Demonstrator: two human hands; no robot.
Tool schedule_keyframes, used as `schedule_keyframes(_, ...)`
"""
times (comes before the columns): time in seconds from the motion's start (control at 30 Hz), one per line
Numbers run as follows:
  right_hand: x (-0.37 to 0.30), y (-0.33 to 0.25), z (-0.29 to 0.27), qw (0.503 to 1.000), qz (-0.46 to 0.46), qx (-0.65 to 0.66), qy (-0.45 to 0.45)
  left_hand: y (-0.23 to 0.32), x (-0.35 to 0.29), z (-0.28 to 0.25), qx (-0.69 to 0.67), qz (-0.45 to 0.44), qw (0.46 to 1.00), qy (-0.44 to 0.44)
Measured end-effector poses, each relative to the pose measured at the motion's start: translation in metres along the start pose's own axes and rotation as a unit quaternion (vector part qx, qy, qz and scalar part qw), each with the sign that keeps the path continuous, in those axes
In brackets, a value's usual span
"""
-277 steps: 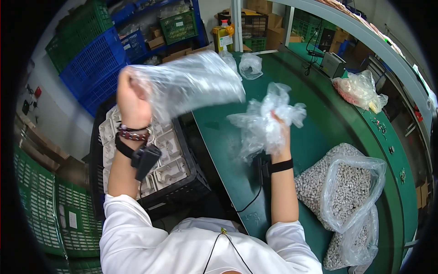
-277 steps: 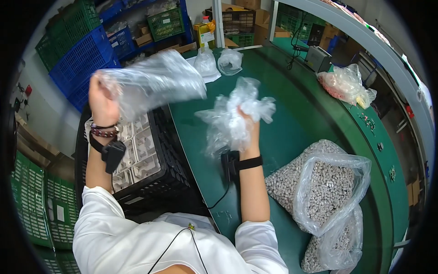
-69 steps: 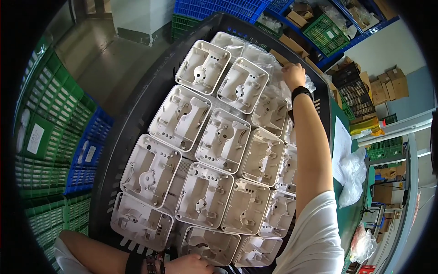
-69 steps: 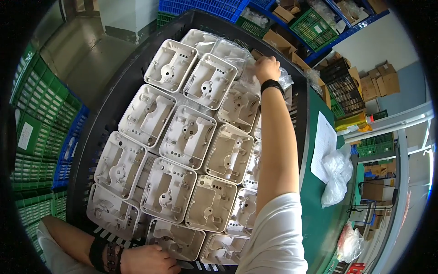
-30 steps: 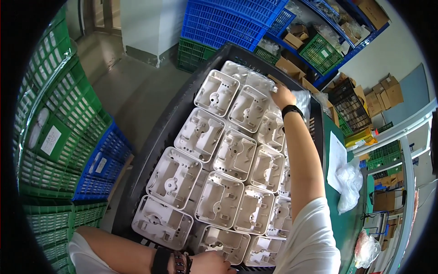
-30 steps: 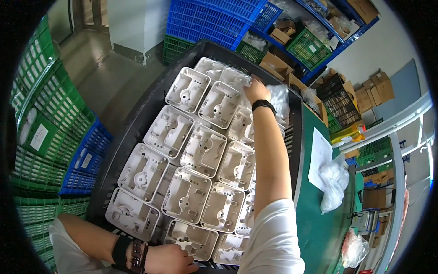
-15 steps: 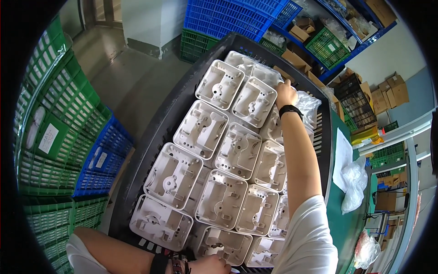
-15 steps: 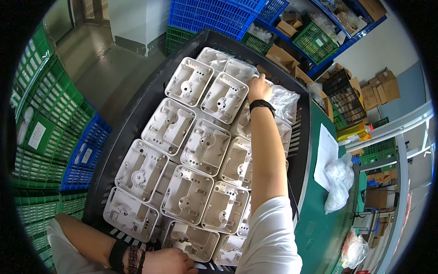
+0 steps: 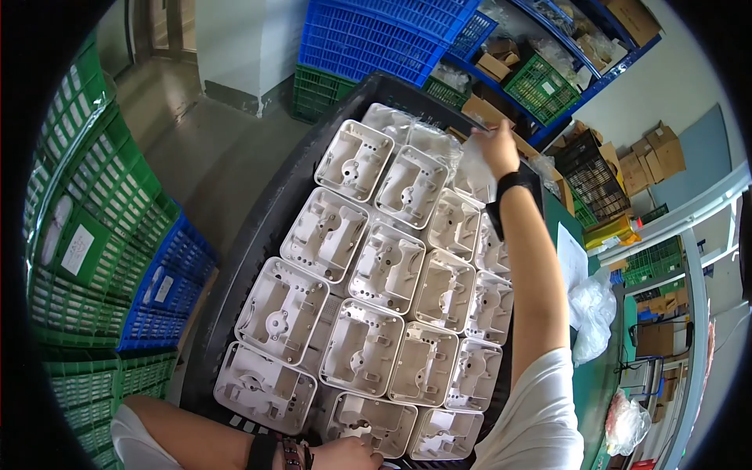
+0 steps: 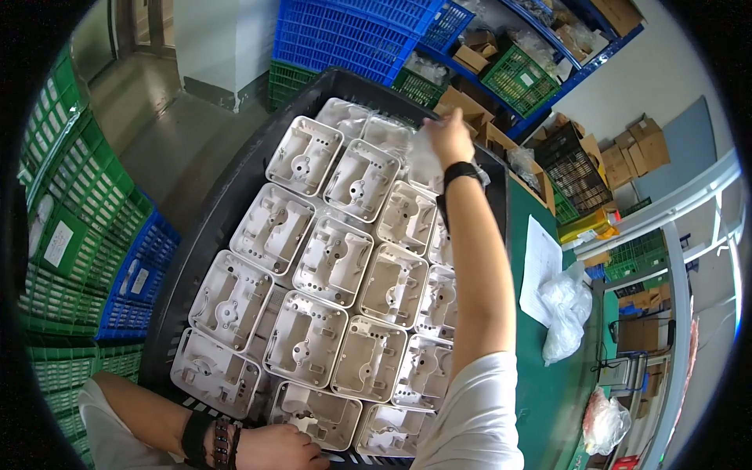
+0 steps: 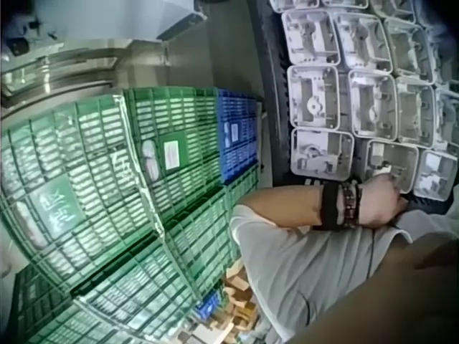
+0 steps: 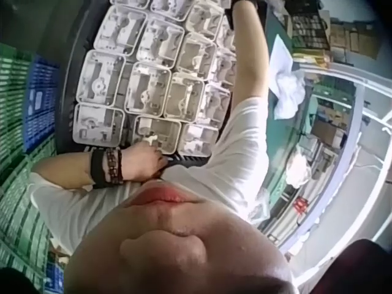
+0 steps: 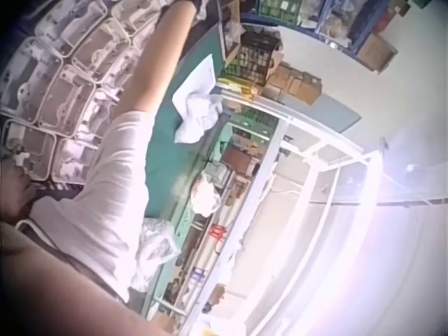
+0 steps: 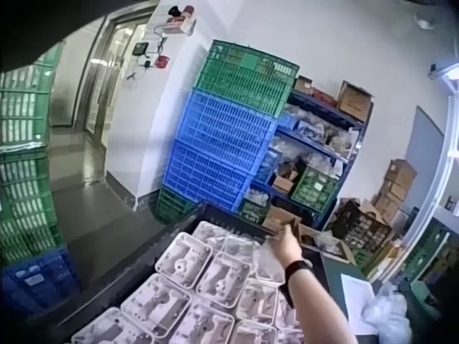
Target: The person removes plastic bags from a bin of plastic housings, places the housings on a table, and inserts small plastic components from a bag into them. Finally, the person returns the housings to the bin and retrieves more to repeat the process.
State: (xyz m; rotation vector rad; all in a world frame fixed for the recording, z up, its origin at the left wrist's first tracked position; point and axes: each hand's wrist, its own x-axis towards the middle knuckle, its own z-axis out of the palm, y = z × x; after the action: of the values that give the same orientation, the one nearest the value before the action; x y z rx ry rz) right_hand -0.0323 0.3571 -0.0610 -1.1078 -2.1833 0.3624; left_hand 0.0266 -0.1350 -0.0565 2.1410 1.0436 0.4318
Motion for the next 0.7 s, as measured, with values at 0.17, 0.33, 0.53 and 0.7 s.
schedule_keyframes(0.17,-0.011,-0.005,0.036,0.977,0.077,-0.180,-0.087,0.000,0.000,-0.001,-0.007,-0.003,1.000,0.005)
schedule_keyframes(0.33,-0.018,0.035,0.045,0.998,-0.007,0.045,-0.031,0.002,0.001,0.001,-0.006,-0.006,1.000,-0.026)
schedule_keyframes(0.53,-0.031,-0.027,-0.004,0.988,0.013,0.032,0.153,-0.002,-0.004,0.012,-0.006,-0.001,1.000,0.023)
schedule_keyframes(0.7,-0.056,-0.004,-0.037,0.996,-0.043,-0.081,-0.011,-0.002,-0.003,0.008,0.017,-0.004,1.000,0.026)
